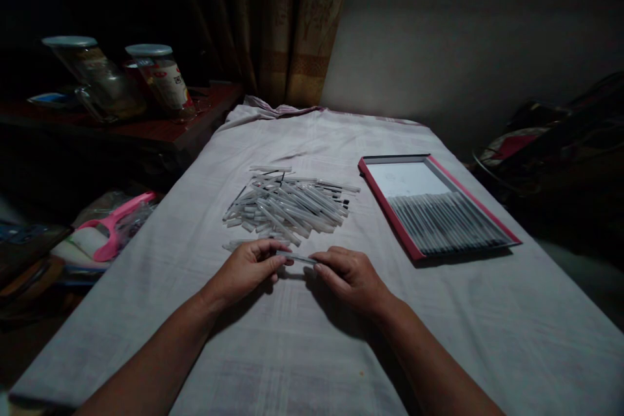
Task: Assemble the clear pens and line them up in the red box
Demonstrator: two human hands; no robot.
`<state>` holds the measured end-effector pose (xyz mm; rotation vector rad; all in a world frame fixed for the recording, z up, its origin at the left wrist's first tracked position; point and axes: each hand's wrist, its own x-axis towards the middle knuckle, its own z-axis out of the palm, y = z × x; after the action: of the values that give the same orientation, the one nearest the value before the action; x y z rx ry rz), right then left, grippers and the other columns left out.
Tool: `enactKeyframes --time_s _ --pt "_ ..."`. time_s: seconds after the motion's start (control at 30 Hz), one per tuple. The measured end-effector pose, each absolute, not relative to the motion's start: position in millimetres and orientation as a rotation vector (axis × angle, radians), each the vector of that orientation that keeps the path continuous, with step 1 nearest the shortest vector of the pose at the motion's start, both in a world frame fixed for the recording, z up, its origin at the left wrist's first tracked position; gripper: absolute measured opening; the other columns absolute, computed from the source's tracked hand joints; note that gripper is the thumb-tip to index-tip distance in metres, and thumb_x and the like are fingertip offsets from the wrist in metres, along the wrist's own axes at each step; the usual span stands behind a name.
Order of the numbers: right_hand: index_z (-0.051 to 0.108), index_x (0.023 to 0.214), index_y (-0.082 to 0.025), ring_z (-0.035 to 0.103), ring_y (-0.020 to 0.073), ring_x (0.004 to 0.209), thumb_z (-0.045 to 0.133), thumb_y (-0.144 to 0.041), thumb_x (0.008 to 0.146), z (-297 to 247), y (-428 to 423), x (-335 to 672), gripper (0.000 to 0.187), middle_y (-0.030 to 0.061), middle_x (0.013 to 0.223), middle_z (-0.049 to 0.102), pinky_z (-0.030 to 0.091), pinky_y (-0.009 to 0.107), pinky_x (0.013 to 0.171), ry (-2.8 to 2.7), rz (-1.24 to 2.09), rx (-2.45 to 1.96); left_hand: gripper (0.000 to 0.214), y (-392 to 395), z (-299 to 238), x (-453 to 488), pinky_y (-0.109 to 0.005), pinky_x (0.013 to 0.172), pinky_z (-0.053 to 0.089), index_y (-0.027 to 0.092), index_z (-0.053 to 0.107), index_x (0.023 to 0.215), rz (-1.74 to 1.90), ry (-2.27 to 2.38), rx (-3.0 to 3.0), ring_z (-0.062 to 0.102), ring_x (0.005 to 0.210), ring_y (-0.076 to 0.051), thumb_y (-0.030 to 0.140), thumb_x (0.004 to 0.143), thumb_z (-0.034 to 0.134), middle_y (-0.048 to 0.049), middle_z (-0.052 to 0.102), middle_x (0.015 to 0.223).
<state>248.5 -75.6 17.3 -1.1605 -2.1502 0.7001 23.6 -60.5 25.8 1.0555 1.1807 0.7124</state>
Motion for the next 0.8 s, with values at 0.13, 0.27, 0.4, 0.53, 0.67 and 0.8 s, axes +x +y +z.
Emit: enactKeyframes --time_s 0.13,0.27,0.4,0.53,0.67,0.8 --pt "0.076 0.099 -0.019 0.061 0.0143 0.063 0.049 -0.03 0.097 13 -76 251 0.029 0.0043 0.071 0.066 0.044 0.024 0.06 -2.176 0.743 -1.15 0.037 -62 23 26 -0.022 0.046 0.044 0.015 0.069 0.09 0.716 1.211 1.108 0.056 0.048 -0.01 0.04 0.065 0.078 0.0002 0.065 0.064" --pt "0.075 0.096 -0.019 0.059 0.0134 0.061 0.048 -0.031 0.098 10 -76 250 0.029 0.0035 0.069 0.065 0.042 0.023 0.059 -2.199 0.725 -1.148 0.029 -62 23 28 -0.024 0.051 0.047 0.015 0.068 0.086 0.702 1.206 1.139 0.059 0.051 -0.012 0.037 0.068 0.074 0.0 0.066 0.063" --pt "0.074 0.09 -0.02 0.058 0.0137 0.061 0.047 -0.031 0.098 8 -76 248 0.03 0.0036 0.067 0.065 0.041 0.024 0.059 -2.207 0.681 -1.161 0.029 -62 20 28 -0.026 0.053 0.046 0.016 0.068 0.086 0.697 1.21 1.164 0.06 0.053 -0.013 0.039 0.069 0.073 -0.0014 0.068 0.066" --pt "0.072 0.091 -0.02 0.062 0.015 0.066 0.048 -0.028 0.096 11 -77 243 0.026 0.0046 0.074 0.07 0.043 0.024 0.062 -2.184 0.679 -1.194 0.038 -61 18 30 -0.025 0.052 0.046 0.016 0.066 0.092 0.727 1.211 1.114 0.061 0.055 -0.014 0.044 0.068 0.075 -0.0024 0.068 0.069" --pt "0.072 0.096 -0.02 0.066 0.0172 0.073 0.05 -0.025 0.093 20 -72 254 0.023 0.0063 0.084 0.074 0.047 0.026 0.067 -2.101 0.604 -1.25 0.063 -57 24 30 -0.022 0.047 0.044 0.018 0.058 0.115 0.721 1.186 1.051 0.062 0.055 -0.013 0.049 0.064 0.078 -0.0019 0.069 0.076" --pt "0.073 0.095 -0.02 0.067 0.0214 0.084 0.053 -0.032 0.089 33 -54 321 0.024 0.0085 0.09 0.073 0.051 0.031 0.077 -1.695 0.277 -1.415 0.072 -55 32 24 -0.017 0.035 0.032 0.02 0.052 0.125 0.753 1.247 1.002 0.063 0.057 -0.014 0.054 0.066 0.076 -0.0031 0.068 0.084"
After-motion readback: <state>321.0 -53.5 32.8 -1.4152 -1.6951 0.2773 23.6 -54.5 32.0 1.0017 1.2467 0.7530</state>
